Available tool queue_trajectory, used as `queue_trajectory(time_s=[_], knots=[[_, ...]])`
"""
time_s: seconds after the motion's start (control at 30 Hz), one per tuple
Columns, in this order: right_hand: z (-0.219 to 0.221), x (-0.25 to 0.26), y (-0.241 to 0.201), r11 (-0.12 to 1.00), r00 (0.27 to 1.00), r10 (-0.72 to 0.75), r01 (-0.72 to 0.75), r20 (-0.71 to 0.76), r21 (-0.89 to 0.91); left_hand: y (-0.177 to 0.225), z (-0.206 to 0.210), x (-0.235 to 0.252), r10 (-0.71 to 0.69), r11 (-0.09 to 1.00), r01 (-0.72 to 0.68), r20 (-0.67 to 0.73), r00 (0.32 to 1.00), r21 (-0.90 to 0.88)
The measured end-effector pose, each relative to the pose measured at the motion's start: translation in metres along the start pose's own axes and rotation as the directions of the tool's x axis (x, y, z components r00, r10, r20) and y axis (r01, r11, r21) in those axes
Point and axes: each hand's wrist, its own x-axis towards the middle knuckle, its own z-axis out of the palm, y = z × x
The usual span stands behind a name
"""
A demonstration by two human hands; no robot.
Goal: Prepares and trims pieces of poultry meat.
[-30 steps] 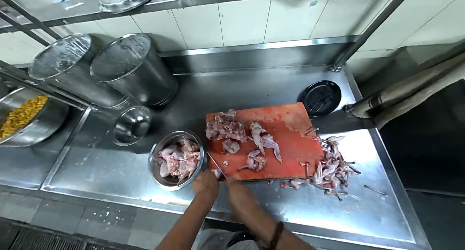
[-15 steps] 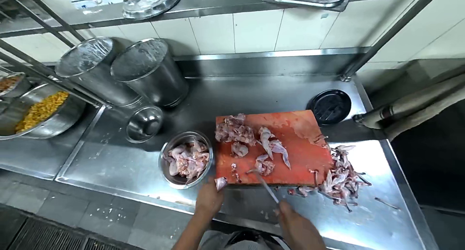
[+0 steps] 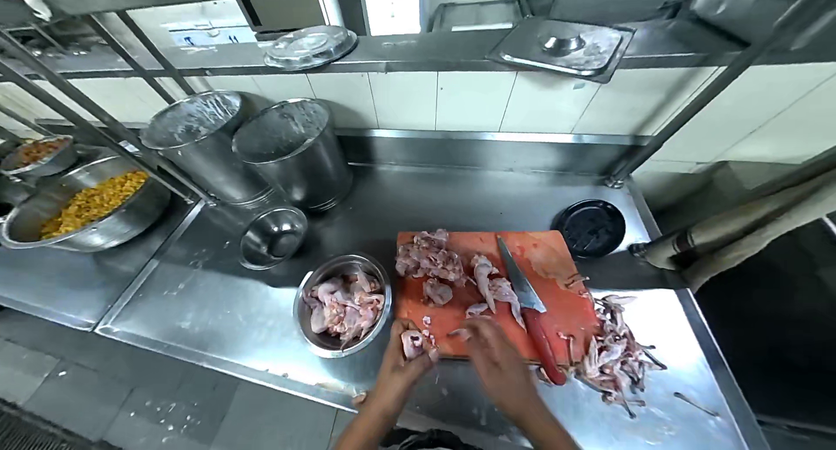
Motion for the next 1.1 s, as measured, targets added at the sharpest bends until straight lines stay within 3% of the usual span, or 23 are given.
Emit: queue_trajectory(time_s=[0.07, 0.13, 0.27, 0.4, 0.47, 0.53, 0.63, 0.7, 0.8, 1.1], knots=[[0.036, -0.005, -0.019, 0.92, 0.983, -0.007, -0.065, 0.182, 0.387, 0.0, 0.006, -0.001, 0.007, 1.0, -0.007, -0.001, 1.0, -0.018], [0.052, -0.005, -0.026, 0.834, 0.977, 0.015, -0.129, 0.213, 0.537, 0.003, 0.008, -0.003, -0.009, 1.0, 0.009, -0.01, 1.0, 0.0], [0.046, -0.011, -0.037, 0.769, 0.941, 0.014, -0.226, 0.339, 0.598, 0.002, -0.005, -0.004, 0.07, 0.989, -0.079, 0.077, 0.995, 0.128], [0.038, -0.015, -0.05, 0.676, 0.886, 0.088, -0.388, 0.455, 0.626, 0.007, -0.02, 0.003, 0.046, 0.978, -0.101, 0.284, 0.958, 0.183], [0.036, -0.014, -0.053, 0.72, 0.889, 0.103, -0.376, 0.447, 0.583, 0.017, -0.025, 0.003, 0.021, 0.987, -0.079, 0.37, 0.929, 0.142], [0.038, -0.017, -0.057, 0.84, 0.918, 0.078, -0.27, 0.388, 0.47, 0.024, -0.026, 0.002, -0.008, 0.995, -0.027, 0.364, 0.932, 0.091], [0.046, -0.026, -0.069, 0.999, 0.961, -0.02, 0.008, 0.275, 0.046, 0.036, -0.018, 0.005, -0.122, 0.99, 0.098, 0.258, 0.958, 0.105], [0.055, -0.032, -0.075, 0.983, 0.979, -0.05, 0.083, 0.198, -0.166, 0.042, -0.016, 0.006, -0.173, 0.985, 0.167, 0.235, 0.956, 0.047], [0.06, -0.034, -0.084, 0.942, 0.991, -0.082, 0.113, 0.109, -0.318, 0.053, -0.015, 0.004, -0.27, 0.956, 0.287, 0.201, 0.942, -0.061], [0.085, -0.044, -0.085, 0.892, 0.962, -0.254, 0.191, -0.104, -0.411, 0.066, -0.015, -0.005, -0.311, 0.927, 0.325, 0.101, 0.945, -0.188]])
